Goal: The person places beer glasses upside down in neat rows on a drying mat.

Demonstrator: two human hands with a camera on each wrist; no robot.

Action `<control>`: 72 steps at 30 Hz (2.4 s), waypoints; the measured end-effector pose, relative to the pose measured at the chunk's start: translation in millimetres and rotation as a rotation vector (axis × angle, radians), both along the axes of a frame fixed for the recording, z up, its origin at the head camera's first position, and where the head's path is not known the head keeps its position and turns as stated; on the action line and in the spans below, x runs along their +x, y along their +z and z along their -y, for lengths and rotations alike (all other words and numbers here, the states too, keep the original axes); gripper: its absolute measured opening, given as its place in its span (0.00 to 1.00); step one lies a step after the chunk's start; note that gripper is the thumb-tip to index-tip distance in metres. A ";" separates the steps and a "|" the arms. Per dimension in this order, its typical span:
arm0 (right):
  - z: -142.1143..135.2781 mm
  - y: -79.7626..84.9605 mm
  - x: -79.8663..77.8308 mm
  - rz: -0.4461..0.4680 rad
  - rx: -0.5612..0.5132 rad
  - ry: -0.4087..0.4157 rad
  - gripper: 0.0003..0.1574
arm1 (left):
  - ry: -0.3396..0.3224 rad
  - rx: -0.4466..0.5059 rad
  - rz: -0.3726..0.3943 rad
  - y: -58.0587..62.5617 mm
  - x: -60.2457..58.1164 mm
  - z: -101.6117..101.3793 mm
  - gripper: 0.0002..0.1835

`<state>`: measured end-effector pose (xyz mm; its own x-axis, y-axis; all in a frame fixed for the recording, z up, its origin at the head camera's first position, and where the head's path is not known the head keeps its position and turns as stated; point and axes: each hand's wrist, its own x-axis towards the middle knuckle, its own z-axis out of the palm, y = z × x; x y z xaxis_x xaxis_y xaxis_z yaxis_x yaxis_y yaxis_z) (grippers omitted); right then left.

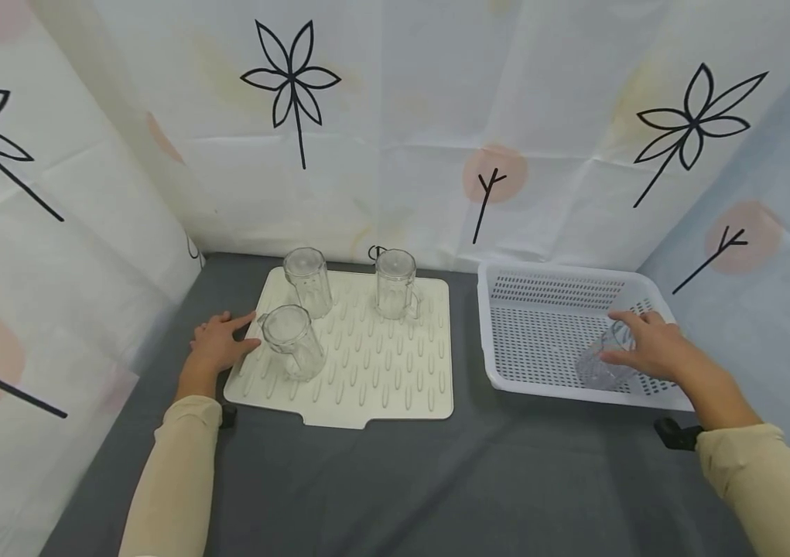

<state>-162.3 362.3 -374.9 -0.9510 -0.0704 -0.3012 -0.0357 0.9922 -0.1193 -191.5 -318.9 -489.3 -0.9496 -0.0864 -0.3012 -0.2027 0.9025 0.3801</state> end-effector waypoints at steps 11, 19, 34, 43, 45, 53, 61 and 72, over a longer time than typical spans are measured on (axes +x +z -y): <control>-3.0 -2.9 -0.8 -0.020 0.001 0.012 0.54 | -0.003 -0.003 -0.001 -1.6 -2.0 0.6 0.36; -1.0 6.6 1.3 -0.097 0.037 0.013 0.57 | -0.005 -0.012 0.010 1.0 0.3 -2.1 0.36; 19.0 29.3 -2.4 -0.328 -0.051 0.049 0.47 | -0.005 -0.018 -0.005 -5.5 -1.4 2.1 0.36; 31.4 41.8 0.4 -0.472 -0.199 0.021 0.43 | -0.015 -0.028 0.007 -7.0 -5.5 3.4 0.37; 33.9 42.4 0.4 -0.475 -0.231 -0.003 0.44 | -0.018 -0.029 0.009 -5.4 -5.2 3.6 0.37; 43.2 42.7 0.0 -0.547 -0.419 -0.012 0.43 | -0.016 -0.028 0.002 -3.3 -3.7 2.6 0.37; 57.4 44.1 2.4 -0.618 -0.591 -0.036 0.40 | -0.020 -0.024 0.009 -3.6 -1.7 2.3 0.36; 72.3 28.7 -5.8 -0.611 -0.832 -0.052 0.39 | -0.015 -0.023 -0.004 -1.3 -3.2 1.1 0.36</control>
<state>-168.1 290.1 -346.2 -0.9332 0.0102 0.3592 -0.2800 0.6060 -0.7446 -194.7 -320.0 -490.6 -0.9521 -0.0790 -0.2954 -0.1876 0.9138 0.3602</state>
